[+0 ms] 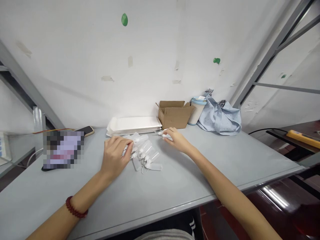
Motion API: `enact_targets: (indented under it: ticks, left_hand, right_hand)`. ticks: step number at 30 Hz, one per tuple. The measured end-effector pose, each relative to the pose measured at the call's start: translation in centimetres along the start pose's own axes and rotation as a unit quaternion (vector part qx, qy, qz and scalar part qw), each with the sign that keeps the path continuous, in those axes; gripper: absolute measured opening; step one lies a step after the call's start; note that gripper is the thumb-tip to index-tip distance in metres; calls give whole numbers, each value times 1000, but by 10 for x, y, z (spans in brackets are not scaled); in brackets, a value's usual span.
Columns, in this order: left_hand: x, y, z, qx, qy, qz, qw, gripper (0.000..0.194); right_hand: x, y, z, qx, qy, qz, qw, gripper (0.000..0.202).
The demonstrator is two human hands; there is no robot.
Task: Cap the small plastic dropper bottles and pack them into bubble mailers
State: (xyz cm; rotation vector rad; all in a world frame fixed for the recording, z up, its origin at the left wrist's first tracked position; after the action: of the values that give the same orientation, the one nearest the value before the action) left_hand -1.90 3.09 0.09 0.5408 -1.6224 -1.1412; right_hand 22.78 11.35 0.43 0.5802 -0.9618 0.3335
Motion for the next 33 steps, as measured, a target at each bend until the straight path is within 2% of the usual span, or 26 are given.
enact_targets:
  ticks: [1, 5, 11, 17, 20, 22, 24, 28, 33]
  left_hand:
    - [-2, -1, 2, 0, 8, 10, 1000, 9]
    - [-5, -4, 1, 13, 12, 54, 998, 7]
    - [1, -1, -8, 23, -27, 57, 998, 9]
    - [3, 0, -11, 25, -44, 62, 997, 11]
    - [3, 0, -11, 14, -48, 66, 997, 11]
    - [3, 0, -12, 8, -48, 78, 996, 10]
    - [3, -1, -11, 3, -46, 92, 995, 10]
    - [3, -3, -11, -11, -51, 106, 993, 15]
    - [2, -4, -12, -27, -67, 110, 991, 23]
  right_hand:
    - [-2, 2, -9, -8, -70, 28, 997, 21]
    - [-11, 6, -27, -28, -123, 55, 991, 28]
    - [-17, 5, -22, -54, -151, 59, 985, 24]
    - [-12, 4, -14, -39, -98, 83, 991, 18]
    - [-7, 2, -1, 0, -33, 76, 997, 21]
    - [-3, -1, 12, 30, 75, 47, 996, 21]
    - [1, -5, 25, 38, 178, 34, 983, 20]
    - [6, -14, 45, 32, 302, 61, 951, 20]
    - [7, -18, 54, 28, 375, 101, 921, 20]
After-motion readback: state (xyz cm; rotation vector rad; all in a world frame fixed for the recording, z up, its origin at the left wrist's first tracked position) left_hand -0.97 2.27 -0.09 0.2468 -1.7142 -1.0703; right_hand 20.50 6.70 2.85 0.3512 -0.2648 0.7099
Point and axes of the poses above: each hand's wrist, its own y-axis towards the middle knuckle, its own x-axis out of the back of the hand, z = x × y, the point moved 1 cm from there along y, towards the middle knuckle, and after that the axes turned 7 degrees about y, right-handed, at the moved point
